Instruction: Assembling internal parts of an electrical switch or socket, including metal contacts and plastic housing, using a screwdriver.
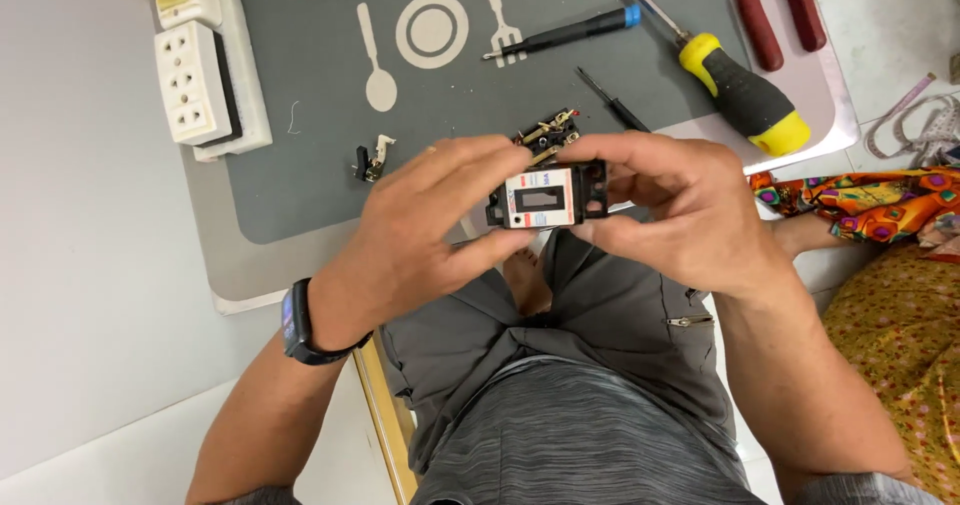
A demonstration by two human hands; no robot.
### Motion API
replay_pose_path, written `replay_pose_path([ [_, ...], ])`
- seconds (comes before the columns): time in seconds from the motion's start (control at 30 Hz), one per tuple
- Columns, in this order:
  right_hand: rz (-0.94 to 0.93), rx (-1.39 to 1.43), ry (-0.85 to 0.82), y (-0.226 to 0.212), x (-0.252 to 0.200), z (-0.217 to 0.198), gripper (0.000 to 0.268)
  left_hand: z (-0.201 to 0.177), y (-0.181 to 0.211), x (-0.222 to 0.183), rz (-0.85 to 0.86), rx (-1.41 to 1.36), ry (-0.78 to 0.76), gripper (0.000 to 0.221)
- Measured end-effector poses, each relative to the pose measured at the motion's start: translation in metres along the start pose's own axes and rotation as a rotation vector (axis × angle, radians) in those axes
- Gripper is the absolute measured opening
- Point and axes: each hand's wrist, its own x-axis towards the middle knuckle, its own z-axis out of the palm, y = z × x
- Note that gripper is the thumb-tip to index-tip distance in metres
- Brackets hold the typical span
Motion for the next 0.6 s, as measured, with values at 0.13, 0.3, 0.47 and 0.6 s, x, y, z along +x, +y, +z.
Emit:
replay_pose_path([
  [0.13,-0.127,-0.034,0.067,0.011,0.005,-0.005,0.059,-0.001,0.000,0.008,-0.021,0.053,0.138,0.042],
  [0.3,-0.211,-0.283,0.361,0.016,0.009,-0.007,0.050,0.005,-0.010,0.021,-0.130,-0.025,0.307,0.040],
  [0.47,-0.353,-0.752,0.316,0.031,0.008,0.004,0.034,0.034,-0.014,0.029,-0.191,-0.017,0.262,0.032],
  [0.6,-0.414,-0.713,0.324,0.029,0.015,0.009,0.031,0.042,-0.016,0.027,-0.221,0.034,0.267,0.034],
])
